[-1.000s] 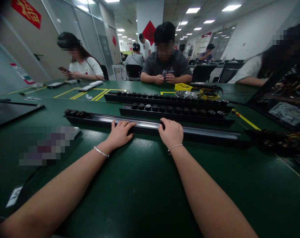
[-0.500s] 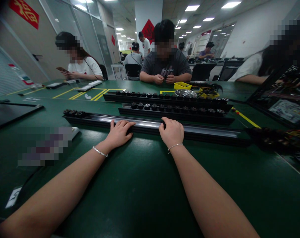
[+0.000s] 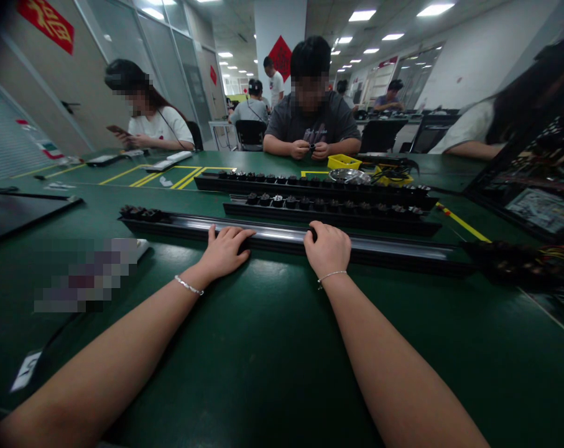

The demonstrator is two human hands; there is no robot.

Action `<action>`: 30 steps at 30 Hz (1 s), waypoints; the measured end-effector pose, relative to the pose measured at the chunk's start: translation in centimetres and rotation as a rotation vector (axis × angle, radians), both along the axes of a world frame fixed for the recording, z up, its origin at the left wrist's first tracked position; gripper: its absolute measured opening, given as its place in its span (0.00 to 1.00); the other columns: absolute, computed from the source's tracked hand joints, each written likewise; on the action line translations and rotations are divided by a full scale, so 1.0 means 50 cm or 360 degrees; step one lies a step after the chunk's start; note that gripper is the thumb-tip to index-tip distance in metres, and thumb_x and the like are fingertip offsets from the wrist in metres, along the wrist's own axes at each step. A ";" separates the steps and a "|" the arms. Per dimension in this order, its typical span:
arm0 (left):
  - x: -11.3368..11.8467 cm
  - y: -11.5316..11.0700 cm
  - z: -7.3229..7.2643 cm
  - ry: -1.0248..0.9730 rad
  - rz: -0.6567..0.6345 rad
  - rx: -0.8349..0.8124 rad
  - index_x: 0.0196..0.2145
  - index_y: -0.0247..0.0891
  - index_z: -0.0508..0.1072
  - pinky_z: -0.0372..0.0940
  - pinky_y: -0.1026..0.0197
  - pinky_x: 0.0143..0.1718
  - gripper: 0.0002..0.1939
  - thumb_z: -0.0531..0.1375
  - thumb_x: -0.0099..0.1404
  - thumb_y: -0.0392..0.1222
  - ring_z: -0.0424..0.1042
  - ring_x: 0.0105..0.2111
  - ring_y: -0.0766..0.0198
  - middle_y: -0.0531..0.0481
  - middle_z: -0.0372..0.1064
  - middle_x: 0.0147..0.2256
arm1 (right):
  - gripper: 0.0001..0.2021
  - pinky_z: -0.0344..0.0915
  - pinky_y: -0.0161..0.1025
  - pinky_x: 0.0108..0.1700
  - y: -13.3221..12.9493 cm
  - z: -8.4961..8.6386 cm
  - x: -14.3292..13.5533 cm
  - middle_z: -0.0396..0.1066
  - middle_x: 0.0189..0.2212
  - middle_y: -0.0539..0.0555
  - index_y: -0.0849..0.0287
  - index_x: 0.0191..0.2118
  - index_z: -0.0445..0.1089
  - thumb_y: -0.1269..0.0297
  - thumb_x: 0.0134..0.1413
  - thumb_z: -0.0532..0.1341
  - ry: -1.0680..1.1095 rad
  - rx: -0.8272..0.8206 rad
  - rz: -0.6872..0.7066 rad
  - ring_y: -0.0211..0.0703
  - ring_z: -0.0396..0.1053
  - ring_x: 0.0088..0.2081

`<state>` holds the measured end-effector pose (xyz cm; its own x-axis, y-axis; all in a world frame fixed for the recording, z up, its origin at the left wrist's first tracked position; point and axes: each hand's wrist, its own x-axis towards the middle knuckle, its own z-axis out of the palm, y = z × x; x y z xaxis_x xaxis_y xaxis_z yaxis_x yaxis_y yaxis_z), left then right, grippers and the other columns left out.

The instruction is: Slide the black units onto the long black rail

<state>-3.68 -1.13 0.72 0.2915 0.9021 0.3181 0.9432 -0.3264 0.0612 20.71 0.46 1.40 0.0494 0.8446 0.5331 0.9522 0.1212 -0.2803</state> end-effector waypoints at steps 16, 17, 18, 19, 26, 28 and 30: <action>-0.003 0.002 -0.004 0.0000 -0.0014 0.0014 0.57 0.49 0.60 0.35 0.33 0.60 0.24 0.54 0.62 0.44 0.59 0.54 0.51 0.47 0.64 0.52 | 0.24 0.56 0.48 0.48 0.004 -0.003 0.009 0.73 0.38 0.60 0.61 0.54 0.62 0.62 0.49 0.54 0.0159 0.0016 -0.0167 0.51 0.67 0.41; -0.003 0.002 -0.004 0.0000 -0.0015 0.0018 0.57 0.49 0.60 0.35 0.33 0.60 0.24 0.54 0.62 0.44 0.59 0.54 0.51 0.47 0.64 0.52 | 0.24 0.56 0.48 0.48 0.004 -0.003 0.010 0.73 0.38 0.60 0.61 0.53 0.62 0.62 0.49 0.54 0.0161 0.0013 -0.0176 0.51 0.67 0.41; -0.003 0.003 -0.005 0.0000 -0.0015 0.0020 0.57 0.49 0.60 0.35 0.33 0.60 0.24 0.54 0.62 0.44 0.59 0.54 0.51 0.47 0.64 0.52 | 0.24 0.56 0.48 0.48 0.004 -0.003 0.011 0.73 0.38 0.60 0.61 0.53 0.62 0.62 0.49 0.54 0.0165 0.0012 -0.0185 0.51 0.67 0.41; -0.003 0.003 -0.005 -0.0003 -0.0015 0.0022 0.56 0.49 0.60 0.35 0.33 0.60 0.24 0.54 0.62 0.44 0.59 0.54 0.51 0.47 0.64 0.52 | 0.24 0.56 0.48 0.48 0.004 -0.003 0.012 0.72 0.38 0.60 0.61 0.53 0.62 0.62 0.49 0.54 0.0169 0.0012 -0.0192 0.51 0.67 0.41; -0.003 0.002 -0.004 -0.0014 -0.0021 0.0014 0.57 0.48 0.60 0.35 0.31 0.59 0.24 0.54 0.62 0.44 0.59 0.54 0.51 0.47 0.64 0.51 | 0.24 0.55 0.49 0.49 0.005 -0.003 0.020 0.72 0.40 0.59 0.60 0.53 0.61 0.62 0.48 0.54 0.0199 0.0021 -0.0206 0.52 0.67 0.41; -0.002 0.002 -0.004 -0.0015 -0.0021 0.0010 0.57 0.48 0.60 0.35 0.31 0.59 0.24 0.54 0.62 0.44 0.59 0.54 0.51 0.47 0.64 0.51 | 0.24 0.55 0.49 0.48 0.004 -0.001 0.022 0.72 0.40 0.59 0.60 0.53 0.61 0.61 0.47 0.54 0.0207 0.0013 -0.0219 0.52 0.67 0.41; -0.002 0.002 -0.004 -0.0015 -0.0021 0.0010 0.57 0.48 0.60 0.35 0.31 0.59 0.24 0.53 0.62 0.44 0.59 0.54 0.51 0.47 0.64 0.51 | 0.25 0.55 0.50 0.48 0.003 0.000 0.025 0.72 0.41 0.59 0.60 0.53 0.61 0.62 0.47 0.54 0.0217 0.0005 -0.0233 0.52 0.67 0.41</action>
